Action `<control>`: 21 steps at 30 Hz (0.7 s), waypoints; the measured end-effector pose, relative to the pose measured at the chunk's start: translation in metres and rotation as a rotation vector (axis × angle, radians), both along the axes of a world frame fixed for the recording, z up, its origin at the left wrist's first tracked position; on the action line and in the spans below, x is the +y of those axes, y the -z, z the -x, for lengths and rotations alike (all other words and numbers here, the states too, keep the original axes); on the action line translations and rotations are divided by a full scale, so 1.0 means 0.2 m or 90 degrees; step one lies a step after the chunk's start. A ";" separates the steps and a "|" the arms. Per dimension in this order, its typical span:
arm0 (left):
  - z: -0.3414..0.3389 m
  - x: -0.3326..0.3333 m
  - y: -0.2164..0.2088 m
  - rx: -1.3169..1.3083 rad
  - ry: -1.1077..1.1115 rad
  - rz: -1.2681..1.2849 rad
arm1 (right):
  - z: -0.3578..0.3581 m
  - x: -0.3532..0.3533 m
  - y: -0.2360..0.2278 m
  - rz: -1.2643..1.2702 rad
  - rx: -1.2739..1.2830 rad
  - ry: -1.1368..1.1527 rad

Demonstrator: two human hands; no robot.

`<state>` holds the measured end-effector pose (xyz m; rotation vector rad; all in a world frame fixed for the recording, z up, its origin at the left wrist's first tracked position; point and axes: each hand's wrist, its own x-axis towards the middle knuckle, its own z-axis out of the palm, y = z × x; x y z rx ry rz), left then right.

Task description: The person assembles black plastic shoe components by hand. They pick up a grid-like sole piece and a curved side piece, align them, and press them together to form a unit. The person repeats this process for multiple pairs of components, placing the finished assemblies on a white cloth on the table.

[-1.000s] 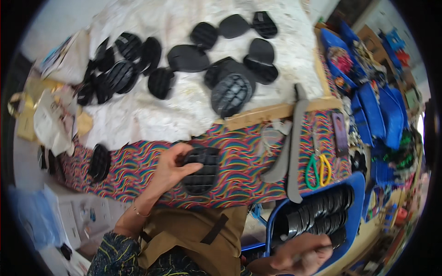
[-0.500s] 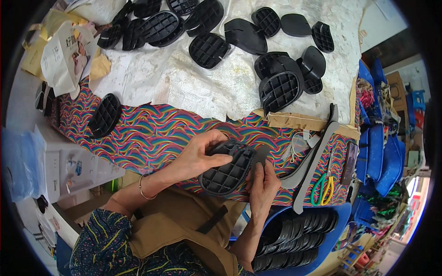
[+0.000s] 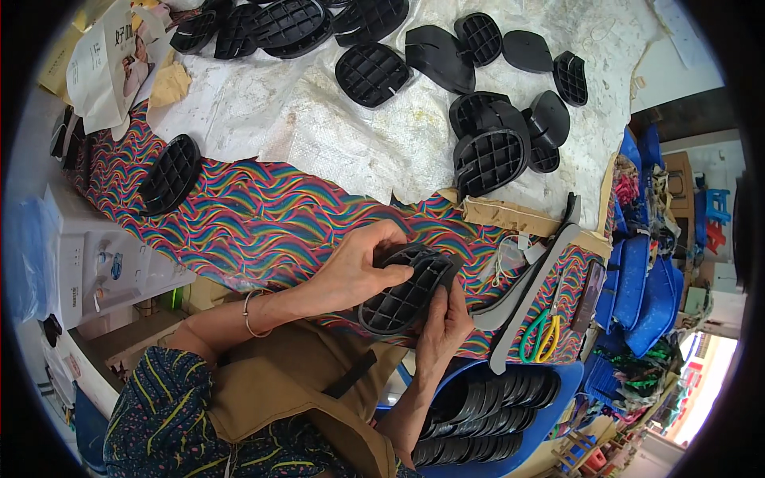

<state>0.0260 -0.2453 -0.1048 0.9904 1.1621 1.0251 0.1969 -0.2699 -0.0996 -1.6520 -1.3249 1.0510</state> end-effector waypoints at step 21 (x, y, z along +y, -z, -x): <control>-0.04 0.01 -0.01 -0.093 -0.058 0.058 | -0.04 -0.01 0.04 -0.055 -0.092 -0.065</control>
